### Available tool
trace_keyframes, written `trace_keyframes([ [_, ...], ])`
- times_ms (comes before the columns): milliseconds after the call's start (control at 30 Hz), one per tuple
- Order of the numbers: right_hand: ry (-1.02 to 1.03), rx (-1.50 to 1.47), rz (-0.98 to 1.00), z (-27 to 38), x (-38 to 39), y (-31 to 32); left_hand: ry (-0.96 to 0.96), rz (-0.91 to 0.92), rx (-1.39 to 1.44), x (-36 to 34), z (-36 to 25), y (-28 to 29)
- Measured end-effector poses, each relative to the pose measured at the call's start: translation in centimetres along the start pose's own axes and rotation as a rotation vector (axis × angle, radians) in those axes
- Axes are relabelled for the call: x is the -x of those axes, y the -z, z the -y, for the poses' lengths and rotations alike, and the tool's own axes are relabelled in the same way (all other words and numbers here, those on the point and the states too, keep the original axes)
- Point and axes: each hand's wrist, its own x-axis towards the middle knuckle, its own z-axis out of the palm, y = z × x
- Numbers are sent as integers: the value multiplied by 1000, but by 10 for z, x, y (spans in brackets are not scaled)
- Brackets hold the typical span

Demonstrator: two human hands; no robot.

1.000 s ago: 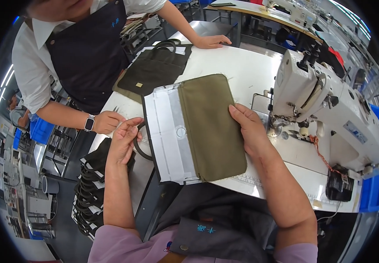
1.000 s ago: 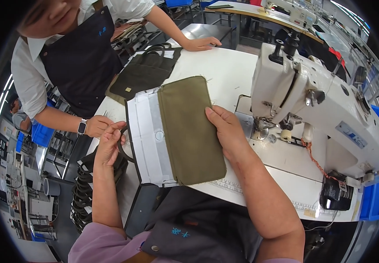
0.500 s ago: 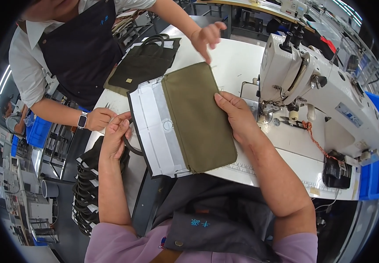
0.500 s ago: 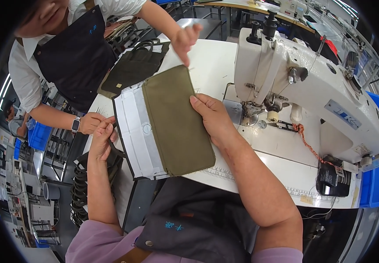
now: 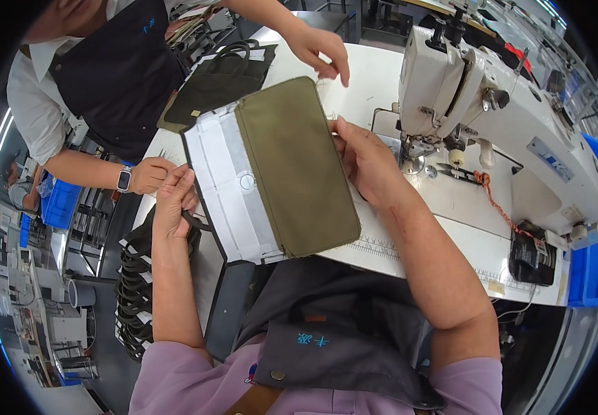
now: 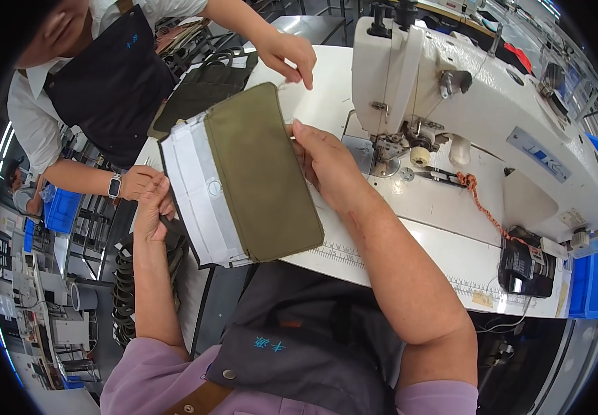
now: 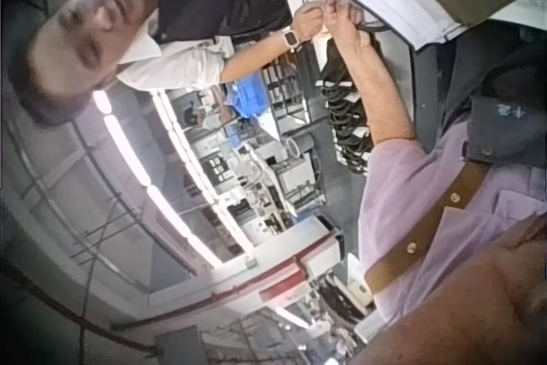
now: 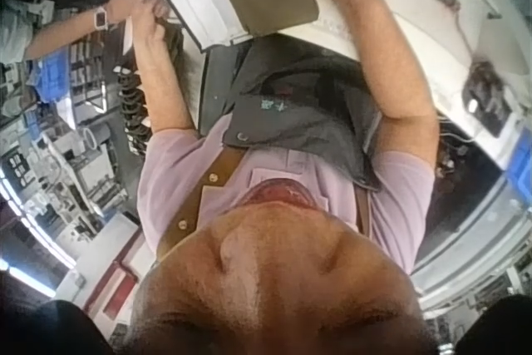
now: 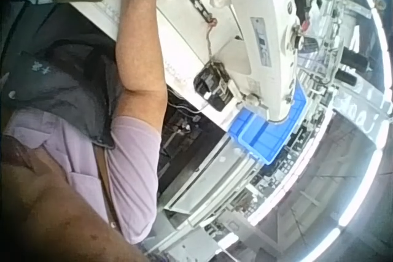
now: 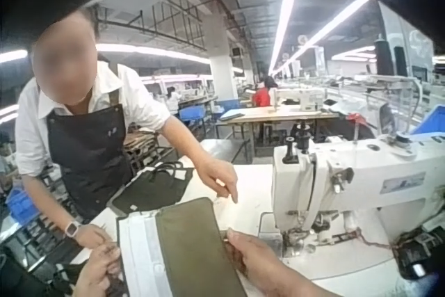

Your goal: Sewing and fabricating canvas bags using an industrial sewing machine.

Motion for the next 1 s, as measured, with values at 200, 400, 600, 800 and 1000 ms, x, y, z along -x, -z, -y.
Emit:
trace_keyframes([
  [200, 9, -262, 270, 7, 2, 4, -187, -89, -44, 13, -19, 12],
  [400, -57, 53, 156, 6, 10, -12, -239, -162, 95, 32, -34, 5],
  [600, -62, 47, 158, 5, 9, -9, -284, -160, 102, 45, -44, -12],
  [800, -67, 113, 183, 1, 7, -1, -309, -155, 124, 49, -43, -10],
  [1000, 36, 502, 99, 21, 16, -17, -404, -258, 131, 54, -46, 1],
])
